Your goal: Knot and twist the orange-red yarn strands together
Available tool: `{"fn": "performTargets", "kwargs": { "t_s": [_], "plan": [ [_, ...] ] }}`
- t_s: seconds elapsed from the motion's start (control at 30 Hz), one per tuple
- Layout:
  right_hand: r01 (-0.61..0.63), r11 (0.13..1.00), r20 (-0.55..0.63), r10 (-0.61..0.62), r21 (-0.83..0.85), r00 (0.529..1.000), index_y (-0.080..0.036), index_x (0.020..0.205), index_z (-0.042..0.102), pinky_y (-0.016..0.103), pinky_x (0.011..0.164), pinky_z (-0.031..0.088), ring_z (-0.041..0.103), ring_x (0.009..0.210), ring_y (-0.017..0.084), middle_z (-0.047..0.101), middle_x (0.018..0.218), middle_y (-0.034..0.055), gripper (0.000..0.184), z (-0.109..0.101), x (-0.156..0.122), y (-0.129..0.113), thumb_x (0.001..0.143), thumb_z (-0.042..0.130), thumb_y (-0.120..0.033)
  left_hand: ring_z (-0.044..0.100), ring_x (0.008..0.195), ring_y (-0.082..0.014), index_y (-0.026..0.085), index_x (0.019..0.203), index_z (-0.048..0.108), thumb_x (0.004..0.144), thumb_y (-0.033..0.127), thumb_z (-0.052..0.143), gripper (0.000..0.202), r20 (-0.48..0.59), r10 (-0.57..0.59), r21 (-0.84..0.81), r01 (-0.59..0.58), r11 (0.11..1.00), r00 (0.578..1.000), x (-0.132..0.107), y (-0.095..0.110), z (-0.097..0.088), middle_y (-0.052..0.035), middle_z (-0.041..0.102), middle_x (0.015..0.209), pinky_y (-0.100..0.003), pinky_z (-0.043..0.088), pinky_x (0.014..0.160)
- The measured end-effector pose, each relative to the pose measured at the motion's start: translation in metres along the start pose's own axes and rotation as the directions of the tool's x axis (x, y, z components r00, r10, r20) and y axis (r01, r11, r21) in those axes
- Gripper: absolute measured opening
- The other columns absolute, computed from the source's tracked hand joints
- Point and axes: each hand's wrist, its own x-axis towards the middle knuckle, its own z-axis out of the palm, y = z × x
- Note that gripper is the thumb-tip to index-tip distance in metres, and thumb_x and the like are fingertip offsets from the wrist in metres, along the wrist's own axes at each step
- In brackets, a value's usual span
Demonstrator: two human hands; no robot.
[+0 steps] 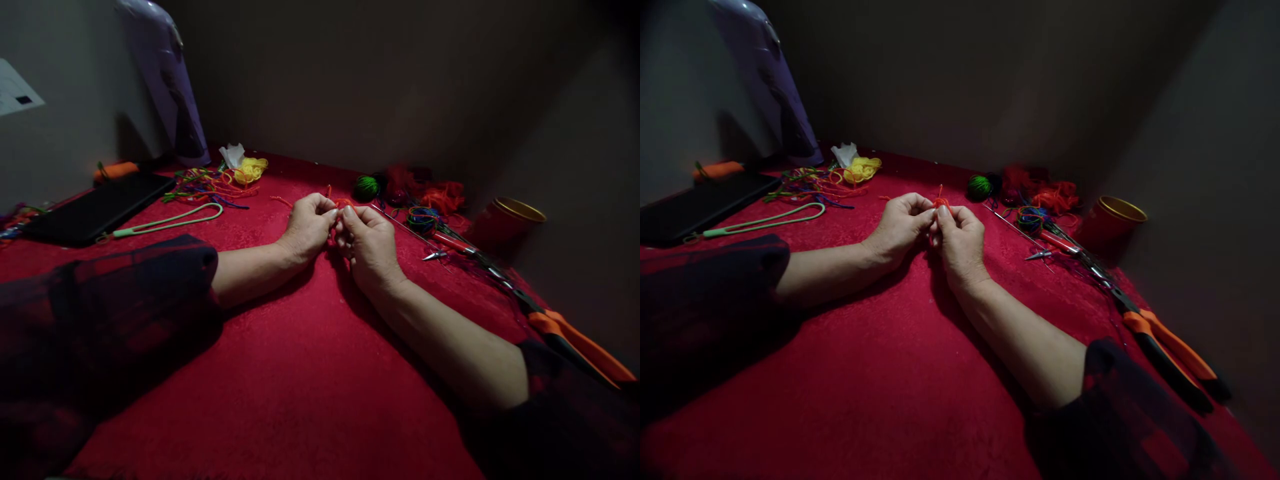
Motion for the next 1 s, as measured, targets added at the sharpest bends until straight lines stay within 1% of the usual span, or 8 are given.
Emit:
{"fn": "performTargets", "kwargs": {
  "t_s": [0.2, 0.37, 0.57, 0.77, 0.87, 1.0],
  "plan": [
    [0.016, 1.000, -0.006, -0.016, -0.025, 1.000, -0.014, 0.075, 0.047, 0.016, 0.041, 0.031, 0.039, 0.043, 0.003, 0.047, 0.059, -0.0033, 0.028, 0.000, 0.000, 0.001, 0.083, 0.060, -0.037, 0.044, 0.039, -0.0049, 0.015, 0.065, 0.046, 0.076, 0.003, 0.052, 0.017, 0.002, 0.000, 0.003, 0.000, 1.000, 1.000, 0.001, 0.000, 0.000, 0.0052, 0.050, 0.049, -0.019, 0.034, 0.041],
    [0.030, 0.999, 0.004, -0.030, -0.024, 1.000, -0.014, 0.075, 0.047, 0.016, 0.041, 0.030, 0.039, 0.043, 0.003, 0.047, 0.058, -0.0033, 0.030, 0.000, 0.001, 0.002, 0.083, 0.060, -0.039, 0.045, 0.042, -0.0038, 0.015, 0.065, 0.047, 0.075, 0.003, 0.054, 0.016, -0.004, 0.025, 0.012, -0.024, 1.000, 1.000, 0.003, -0.003, 0.000, 0.0051, 0.051, 0.051, -0.017, 0.034, 0.043],
    [0.045, 0.999, 0.002, -0.045, -0.025, 0.999, -0.014, 0.077, 0.047, 0.016, 0.042, 0.031, 0.040, 0.044, 0.003, 0.048, 0.059, -0.0033, 0.026, 0.001, 0.003, 0.003, 0.084, 0.059, -0.036, 0.044, 0.038, -0.0049, 0.016, 0.066, 0.045, 0.075, 0.003, 0.052, 0.017, -0.010, 0.030, 0.008, -0.030, 1.000, 0.999, 0.006, -0.004, 0.000, 0.0061, 0.049, 0.049, -0.019, 0.034, 0.040],
    [0.116, 0.991, -0.041, -0.119, -0.061, 0.992, -0.014, 0.076, 0.046, 0.016, 0.042, 0.032, 0.040, 0.043, 0.004, 0.048, 0.059, -0.0033, 0.021, 0.006, 0.012, 0.007, 0.086, 0.055, -0.031, 0.042, 0.038, -0.0034, 0.016, 0.067, 0.045, 0.078, 0.008, 0.053, 0.016, -0.060, 0.053, 0.016, -0.052, 0.999, 0.997, 0.010, -0.007, -0.001, 0.0069, 0.048, 0.049, -0.017, 0.033, 0.040],
    [0.152, 0.983, -0.055, -0.159, -0.106, 0.986, -0.014, 0.075, 0.047, 0.016, 0.043, 0.033, 0.041, 0.045, 0.004, 0.048, 0.058, -0.0030, 0.021, 0.007, 0.014, 0.009, 0.086, 0.053, -0.031, 0.042, 0.038, -0.0036, 0.016, 0.068, 0.045, 0.078, 0.008, 0.053, 0.015, -0.067, 0.057, 0.016, -0.056, 0.998, 0.996, 0.011, -0.007, -0.001, 0.0069, 0.048, 0.049, -0.017, 0.033, 0.040],
    [0.171, 0.972, -0.069, -0.184, -0.161, 0.980, -0.013, 0.073, 0.047, 0.016, 0.045, 0.034, 0.042, 0.047, 0.004, 0.049, 0.059, -0.0024, 0.023, 0.006, 0.013, 0.011, 0.086, 0.052, -0.032, 0.041, 0.039, -0.0035, 0.016, 0.067, 0.045, 0.078, 0.008, 0.053, 0.016, -0.082, 0.048, 0.026, -0.046, 0.999, 0.995, 0.009, -0.006, 0.000, 0.0068, 0.048, 0.050, -0.017, 0.033, 0.041]
  ]
}}
